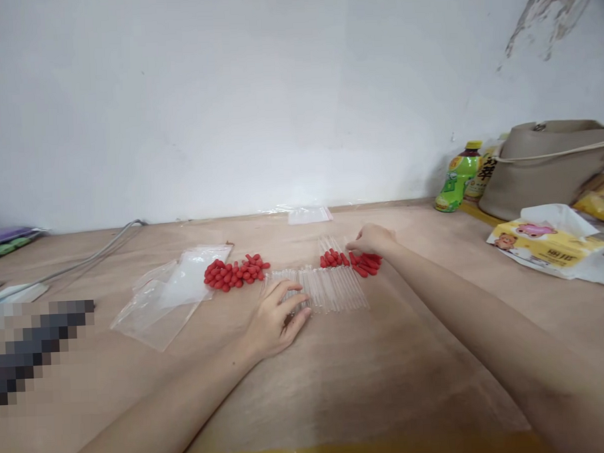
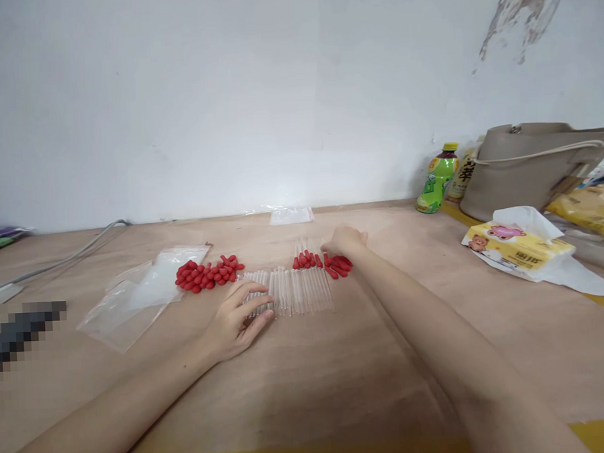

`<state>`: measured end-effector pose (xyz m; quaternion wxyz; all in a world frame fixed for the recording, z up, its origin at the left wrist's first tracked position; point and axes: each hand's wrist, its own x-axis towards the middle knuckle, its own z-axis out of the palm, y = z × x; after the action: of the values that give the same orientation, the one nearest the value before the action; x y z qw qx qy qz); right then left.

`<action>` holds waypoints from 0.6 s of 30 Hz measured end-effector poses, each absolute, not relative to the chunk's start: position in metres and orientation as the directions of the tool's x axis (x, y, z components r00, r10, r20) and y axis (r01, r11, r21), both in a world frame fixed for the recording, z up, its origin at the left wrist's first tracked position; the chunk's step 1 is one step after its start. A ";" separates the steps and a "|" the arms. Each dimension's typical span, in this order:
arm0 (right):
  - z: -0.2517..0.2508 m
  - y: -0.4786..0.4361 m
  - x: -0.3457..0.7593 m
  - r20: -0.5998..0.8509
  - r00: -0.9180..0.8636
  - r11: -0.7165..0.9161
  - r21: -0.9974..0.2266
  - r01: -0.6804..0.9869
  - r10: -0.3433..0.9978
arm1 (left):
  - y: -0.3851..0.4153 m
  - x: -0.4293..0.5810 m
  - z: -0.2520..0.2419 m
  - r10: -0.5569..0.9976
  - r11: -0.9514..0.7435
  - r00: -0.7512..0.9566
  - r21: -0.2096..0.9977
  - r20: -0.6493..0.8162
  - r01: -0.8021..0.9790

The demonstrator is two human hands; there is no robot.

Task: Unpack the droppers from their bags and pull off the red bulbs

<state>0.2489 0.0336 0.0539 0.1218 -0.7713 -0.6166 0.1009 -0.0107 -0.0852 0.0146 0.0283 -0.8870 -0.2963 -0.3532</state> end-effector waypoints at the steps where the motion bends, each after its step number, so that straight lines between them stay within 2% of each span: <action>1: 0.052 0.038 0.246 -0.045 0.226 -0.229 -0.301 0.926 0.973 | -0.085 -0.011 0.015 0.506 -0.822 0.576 0.158 0.642 0.546; 5: 0.046 0.047 0.239 -0.150 0.250 -0.285 -0.297 0.912 0.956 | -0.085 -0.010 0.015 0.510 -0.821 0.578 0.159 0.637 0.549; 10: 0.050 0.047 0.239 -0.163 0.269 -0.313 -0.389 0.867 0.949 | -0.085 -0.010 0.015 0.513 -0.821 0.583 0.161 0.630 0.548; 14: 0.061 0.039 0.241 -0.082 0.250 -0.254 -0.534 0.806 0.965 | -0.086 -0.010 0.016 0.521 -0.818 0.590 0.162 0.617 0.553; 18: 0.068 0.014 0.242 0.075 0.170 -0.076 -0.670 0.738 0.983 | -0.086 -0.010 0.016 0.517 -0.817 0.588 0.153 0.622 0.556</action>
<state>0.2425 0.0136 0.0683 0.2981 -0.7045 -0.6107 0.2049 -0.0103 -0.0862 0.0158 0.0290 -0.8905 -0.3013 -0.3396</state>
